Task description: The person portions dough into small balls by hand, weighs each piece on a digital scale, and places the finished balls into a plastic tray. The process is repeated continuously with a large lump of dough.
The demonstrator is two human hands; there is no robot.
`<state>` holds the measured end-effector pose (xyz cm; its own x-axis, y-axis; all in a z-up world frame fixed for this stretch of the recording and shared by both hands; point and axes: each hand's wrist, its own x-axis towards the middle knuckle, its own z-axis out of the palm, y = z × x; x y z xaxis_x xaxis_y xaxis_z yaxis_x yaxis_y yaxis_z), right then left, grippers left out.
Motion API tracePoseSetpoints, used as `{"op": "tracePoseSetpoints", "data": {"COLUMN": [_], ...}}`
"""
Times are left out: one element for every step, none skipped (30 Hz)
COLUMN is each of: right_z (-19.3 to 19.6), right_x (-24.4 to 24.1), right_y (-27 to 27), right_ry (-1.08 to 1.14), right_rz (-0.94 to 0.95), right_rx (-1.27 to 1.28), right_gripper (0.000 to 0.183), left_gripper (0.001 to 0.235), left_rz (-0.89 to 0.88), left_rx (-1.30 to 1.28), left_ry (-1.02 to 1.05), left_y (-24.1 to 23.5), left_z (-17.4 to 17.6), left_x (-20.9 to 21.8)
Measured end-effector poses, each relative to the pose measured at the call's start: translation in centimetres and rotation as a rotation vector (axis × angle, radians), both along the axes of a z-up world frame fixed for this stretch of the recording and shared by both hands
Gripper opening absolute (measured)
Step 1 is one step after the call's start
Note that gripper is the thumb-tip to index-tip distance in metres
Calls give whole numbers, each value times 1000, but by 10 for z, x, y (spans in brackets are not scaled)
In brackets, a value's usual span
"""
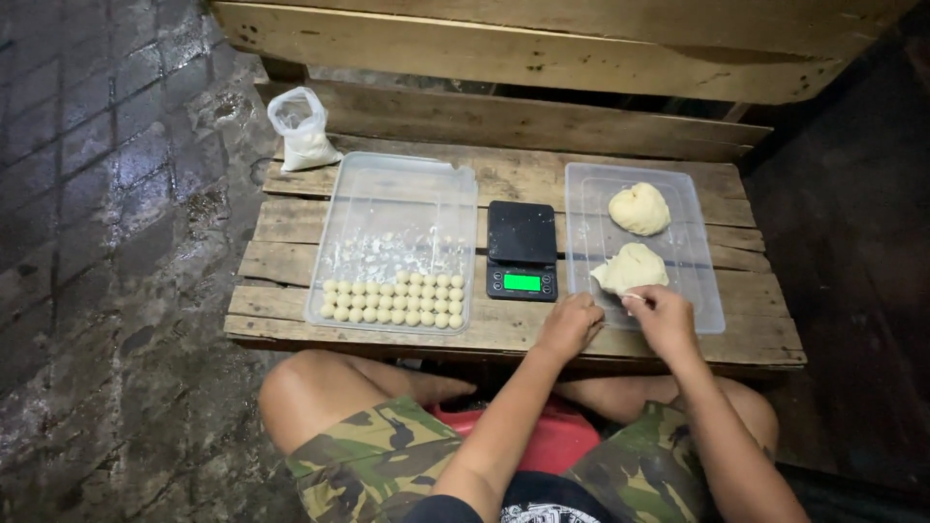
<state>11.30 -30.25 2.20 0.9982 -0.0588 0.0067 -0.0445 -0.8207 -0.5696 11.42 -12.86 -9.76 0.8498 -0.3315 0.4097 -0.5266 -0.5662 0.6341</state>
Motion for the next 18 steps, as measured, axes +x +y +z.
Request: {"op": "tracePoseSetpoints", "data": {"right_z": [10, 20, 26, 31, 37, 46, 55, 66, 62, 58, 53, 52, 51, 48, 35, 22, 9, 4], "right_x": [-2, -5, -5, -7, -10, -10, -11, -10, -11, -9, -6, -13, -20, -26, -29, -32, -35, -44], "right_y": [1, 2, 4, 5, 7, 15, 23, 30, 33, 38, 43, 53, 64, 76, 81, 87, 93, 101], "right_ry": [26, 50, 50, 19, -15, -16, -36, -64, -72, -95, -117, -120, -126, -126, -124, -128, -132, -124], "right_rz": [-53, -110, -115, -147, -177, -188, -147, -101, -107, -63, -18, -19, -22, -23, -24, -45, -66, -52], "right_rx": [111, 222, 222, 534, 848, 847, 998, 1148, 1146, 1202, 1258, 1259, 1276, 1296, 1300, 1255, 1210, 1213], "right_gripper": [19, 23, 23, 20, 17, 17, 29, 42, 42, 54, 67, 67, 63, 59, 59, 59, 60, 60], "left_gripper": [12, 13, 13, 11, 10, 10, 11, 12, 12, 18, 24, 24, 23, 22, 22, 37, 54, 54], "left_rz": [-1, -5, -10, 0, 11, 1, -4, -10, -19, -39, -59, -62, 2, 72, 75, 57, 33, 45], "left_rx": [-6, -12, -12, 3, 18, 17, 25, 32, 30, -61, -151, -149, -286, -421, -417, -858, -1304, -1309], "left_ry": [-3, -8, -8, 4, 16, 20, 41, 55, 51, 119, 187, 186, 282, 381, 382, 652, 914, 902], "left_y": [0, -1, -1, -2, -4, -4, -4, -6, 0, 6, 13, 18, 22, 29, 36, 44, 52, 60], "left_z": [0, -1, -3, -5, -7, -11, -14, -16, 2, 20, 38, 38, 38, 38, 50, 62, 74, 77], "left_x": [0, 0, 3, 2, 1, 2, 2, 5, -3, -9, -14, -20, -25, -32, -42, -51, -61, -67]}}
